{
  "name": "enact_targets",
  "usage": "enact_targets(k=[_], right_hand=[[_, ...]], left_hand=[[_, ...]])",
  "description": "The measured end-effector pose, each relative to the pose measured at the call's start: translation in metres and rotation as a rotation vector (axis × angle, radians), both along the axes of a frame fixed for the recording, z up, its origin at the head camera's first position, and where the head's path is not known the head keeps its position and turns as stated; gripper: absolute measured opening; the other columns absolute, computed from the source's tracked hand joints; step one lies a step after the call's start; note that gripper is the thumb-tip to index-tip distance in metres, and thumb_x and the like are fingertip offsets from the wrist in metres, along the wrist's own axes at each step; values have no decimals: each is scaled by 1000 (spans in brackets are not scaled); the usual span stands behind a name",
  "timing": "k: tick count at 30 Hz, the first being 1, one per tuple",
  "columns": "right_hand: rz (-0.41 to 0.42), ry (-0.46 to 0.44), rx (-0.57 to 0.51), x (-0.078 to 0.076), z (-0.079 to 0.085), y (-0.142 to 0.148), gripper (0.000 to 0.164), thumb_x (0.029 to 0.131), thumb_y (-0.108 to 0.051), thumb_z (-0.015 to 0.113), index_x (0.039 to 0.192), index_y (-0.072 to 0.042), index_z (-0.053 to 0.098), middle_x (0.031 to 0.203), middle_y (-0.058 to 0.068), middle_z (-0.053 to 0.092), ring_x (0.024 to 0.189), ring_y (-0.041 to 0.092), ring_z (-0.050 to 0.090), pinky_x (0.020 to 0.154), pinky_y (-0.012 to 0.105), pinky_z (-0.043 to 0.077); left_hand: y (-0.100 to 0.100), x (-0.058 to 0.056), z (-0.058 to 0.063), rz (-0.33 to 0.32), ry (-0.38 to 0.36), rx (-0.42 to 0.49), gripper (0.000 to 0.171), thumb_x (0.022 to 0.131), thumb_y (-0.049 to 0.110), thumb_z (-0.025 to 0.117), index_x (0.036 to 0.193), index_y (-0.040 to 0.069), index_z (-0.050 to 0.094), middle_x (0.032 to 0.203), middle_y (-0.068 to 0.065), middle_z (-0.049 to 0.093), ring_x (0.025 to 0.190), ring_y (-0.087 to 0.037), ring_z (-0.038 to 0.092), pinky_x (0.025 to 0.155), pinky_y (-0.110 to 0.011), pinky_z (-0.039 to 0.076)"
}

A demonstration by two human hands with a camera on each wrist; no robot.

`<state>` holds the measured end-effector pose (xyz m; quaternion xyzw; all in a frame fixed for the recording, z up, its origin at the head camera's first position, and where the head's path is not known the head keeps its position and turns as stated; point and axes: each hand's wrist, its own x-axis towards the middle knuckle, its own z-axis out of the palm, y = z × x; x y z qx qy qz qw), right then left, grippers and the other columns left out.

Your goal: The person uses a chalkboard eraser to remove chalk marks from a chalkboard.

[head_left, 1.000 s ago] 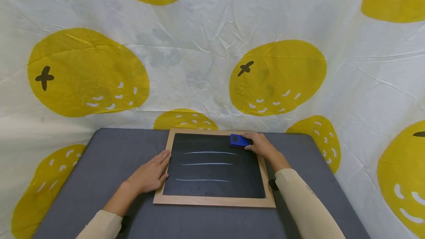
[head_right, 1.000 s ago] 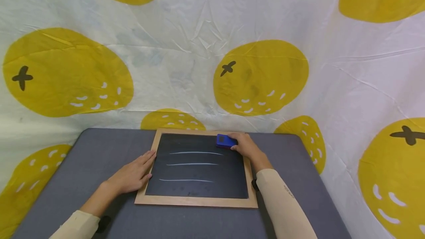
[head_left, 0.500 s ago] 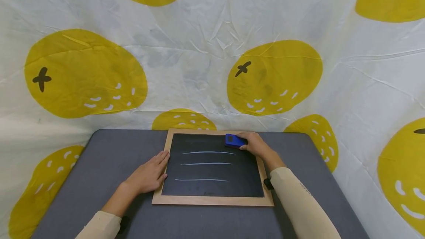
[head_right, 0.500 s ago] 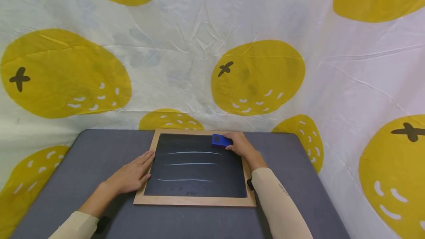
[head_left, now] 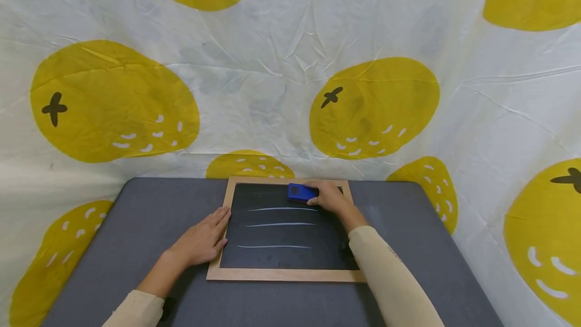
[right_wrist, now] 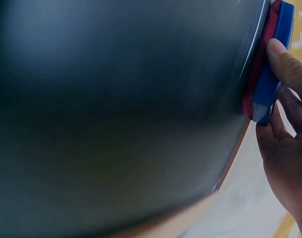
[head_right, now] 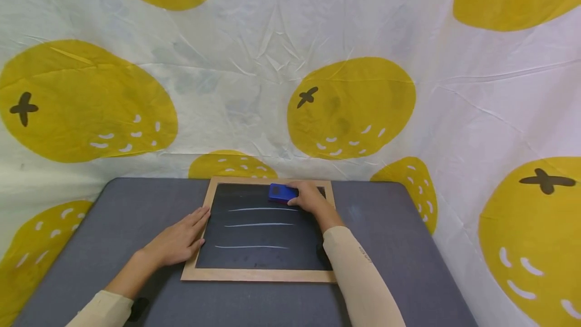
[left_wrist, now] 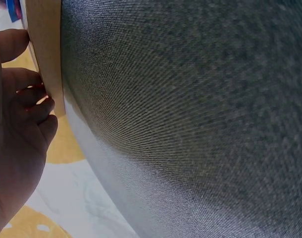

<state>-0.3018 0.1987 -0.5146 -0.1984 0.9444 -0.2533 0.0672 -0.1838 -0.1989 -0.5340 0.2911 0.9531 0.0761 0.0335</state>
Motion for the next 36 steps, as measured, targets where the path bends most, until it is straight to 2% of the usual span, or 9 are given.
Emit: enact_targets(k=[11, 27, 32, 36], right_hand=[[16, -37, -34, -5, -1, -56, 63, 85, -19, 86, 142, -9, 64, 142, 12, 65, 131, 34, 60, 114, 50, 45], [83, -3, 87, -10, 3, -122, 60, 88, -25, 84, 144, -14, 64, 145, 8, 63, 137, 29, 57, 117, 45, 42], [73, -6, 90, -10, 1, -139, 60, 89, -27, 82, 145, -17, 62, 146, 7, 63, 136, 28, 57, 118, 46, 41], [73, 2, 86, -11, -4, -147, 61, 89, -27, 82, 146, -17, 62, 146, 7, 63, 138, 29, 56, 122, 52, 33]], left_hand=[[-3, 1, -3, 10, -1, 2, 70, 102, 31, 58, 157, -6, 34, 167, -22, 30, 154, -39, 32, 122, -52, 34], [-1, 0, -2, 10, -15, -5, 71, 102, 30, 58, 158, -6, 33, 168, -21, 28, 155, -39, 30, 122, -53, 34], [-1, 0, -4, 11, -11, -10, 71, 103, 31, 58, 159, -6, 33, 168, -21, 27, 155, -39, 29, 122, -53, 33], [0, 0, -6, 15, -24, -16, 72, 103, 31, 57, 159, -5, 32, 169, -20, 26, 155, -39, 29, 122, -53, 33]])
